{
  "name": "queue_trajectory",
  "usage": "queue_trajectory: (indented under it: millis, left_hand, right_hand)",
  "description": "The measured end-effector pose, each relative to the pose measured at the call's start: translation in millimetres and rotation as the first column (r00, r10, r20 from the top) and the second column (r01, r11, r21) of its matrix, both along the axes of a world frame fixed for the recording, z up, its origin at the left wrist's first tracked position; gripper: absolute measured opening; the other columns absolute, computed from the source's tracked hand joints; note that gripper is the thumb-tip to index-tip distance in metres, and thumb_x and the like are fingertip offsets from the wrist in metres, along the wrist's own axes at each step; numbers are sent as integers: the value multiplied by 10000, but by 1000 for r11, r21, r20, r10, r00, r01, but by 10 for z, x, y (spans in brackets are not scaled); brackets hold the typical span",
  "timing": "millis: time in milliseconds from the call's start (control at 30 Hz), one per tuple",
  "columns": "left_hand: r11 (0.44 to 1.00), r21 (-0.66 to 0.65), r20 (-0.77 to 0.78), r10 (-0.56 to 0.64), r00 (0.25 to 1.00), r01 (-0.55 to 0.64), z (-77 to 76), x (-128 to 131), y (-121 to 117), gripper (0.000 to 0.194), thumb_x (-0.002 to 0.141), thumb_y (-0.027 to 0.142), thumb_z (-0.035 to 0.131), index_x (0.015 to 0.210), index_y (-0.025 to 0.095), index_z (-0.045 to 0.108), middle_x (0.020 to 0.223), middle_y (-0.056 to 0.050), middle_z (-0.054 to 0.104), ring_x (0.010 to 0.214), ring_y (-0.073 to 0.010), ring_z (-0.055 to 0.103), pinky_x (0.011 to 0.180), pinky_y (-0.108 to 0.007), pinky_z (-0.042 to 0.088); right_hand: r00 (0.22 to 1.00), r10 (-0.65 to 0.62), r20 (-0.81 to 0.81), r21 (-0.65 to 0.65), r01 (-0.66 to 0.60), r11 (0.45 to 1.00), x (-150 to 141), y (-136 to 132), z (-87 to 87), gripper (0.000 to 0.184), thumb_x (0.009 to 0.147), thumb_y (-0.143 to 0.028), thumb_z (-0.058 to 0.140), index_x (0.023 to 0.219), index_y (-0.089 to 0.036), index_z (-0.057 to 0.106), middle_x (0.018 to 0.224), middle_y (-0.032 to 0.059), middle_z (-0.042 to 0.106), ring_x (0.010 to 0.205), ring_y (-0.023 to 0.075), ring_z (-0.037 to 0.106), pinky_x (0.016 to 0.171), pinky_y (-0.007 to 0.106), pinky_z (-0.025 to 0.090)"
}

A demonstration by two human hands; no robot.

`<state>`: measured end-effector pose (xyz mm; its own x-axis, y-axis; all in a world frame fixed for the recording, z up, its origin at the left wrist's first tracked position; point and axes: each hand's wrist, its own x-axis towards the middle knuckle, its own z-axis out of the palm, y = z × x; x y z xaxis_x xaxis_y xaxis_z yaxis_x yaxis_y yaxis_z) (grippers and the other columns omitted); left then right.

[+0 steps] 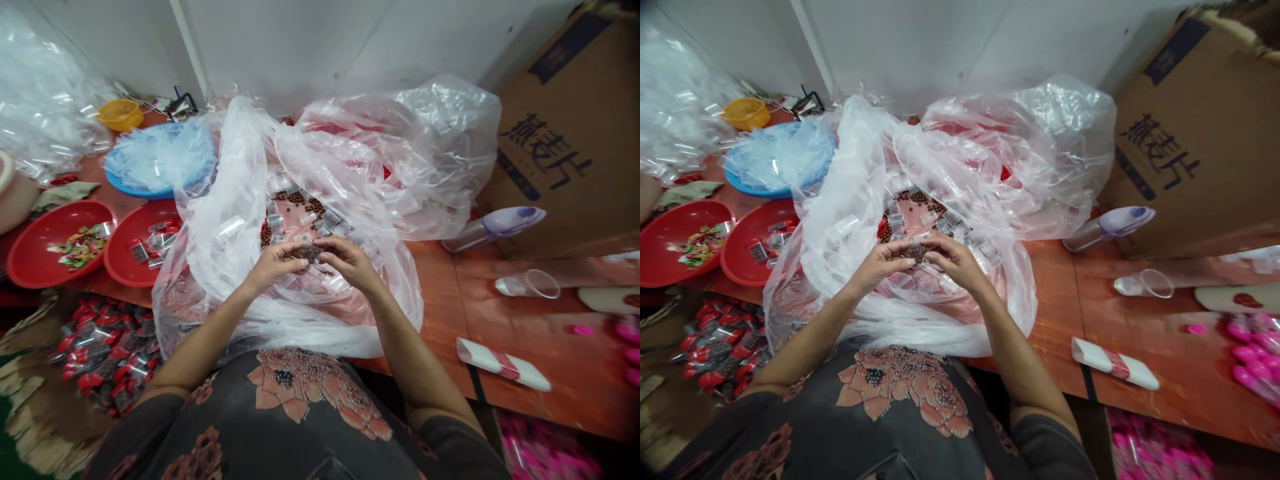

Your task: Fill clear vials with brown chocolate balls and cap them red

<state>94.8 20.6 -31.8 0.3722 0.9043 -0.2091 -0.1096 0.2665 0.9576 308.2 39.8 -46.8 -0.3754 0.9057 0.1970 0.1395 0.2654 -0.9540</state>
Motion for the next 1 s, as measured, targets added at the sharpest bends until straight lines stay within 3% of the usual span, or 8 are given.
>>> queue_trajectory:
  millis: [67,233,467,667,833,1000]
  left_hand:
    - [1000,10,-8,-3,1000,4,0,-2,0,534,723,309,796,1214,127,689,1074,-101,737,834,-151,695,760,-283,593]
    - [1000,28,-15,-8,1000,8,-30,-12,3,505,730,313,786,1198,142,702,1073,-99,737,836,-150,691,744,-275,587]
    - [999,36,-21,16,1000,-15,-17,-30,8,549,718,323,799,1219,127,693,1100,-105,734,805,-143,684,742,-291,596]
    - [998,56,-41,3,999,0,-28,-42,-12,532,728,332,797,1210,127,705,1101,-109,739,844,-164,691,755,-298,595]
    - [995,78,-40,-63,997,66,-133,-65,-8,479,734,330,786,1172,145,723,1087,-94,746,831,-154,687,735,-275,579]
    - [992,68,-27,-108,994,109,-201,-91,28,421,726,291,792,1118,153,733,1043,-80,753,810,-147,686,738,-267,568]
  right_hand:
    - [1000,-4,23,9,3,1000,-1,3,1,249,877,-449,683,1047,-268,700,1000,37,696,931,189,655,864,378,550]
    - [999,34,-24,-106,-36,994,32,25,-67,272,854,-450,714,957,-223,606,880,-2,653,735,130,634,694,300,555]
    - [995,99,-10,-88,-100,991,42,30,-44,358,868,-436,698,1167,-261,608,975,17,676,849,149,650,747,306,556]
    - [993,89,79,-32,-86,996,56,37,11,251,871,-429,695,1009,-223,651,885,15,670,781,149,623,700,300,519]
    - [954,234,188,-62,-226,972,119,55,69,241,872,-426,693,954,-225,591,809,-14,616,703,120,583,642,264,496]
    - [894,419,157,-247,-376,893,147,70,164,235,898,-434,651,916,-227,542,731,-25,628,627,121,628,550,239,515]
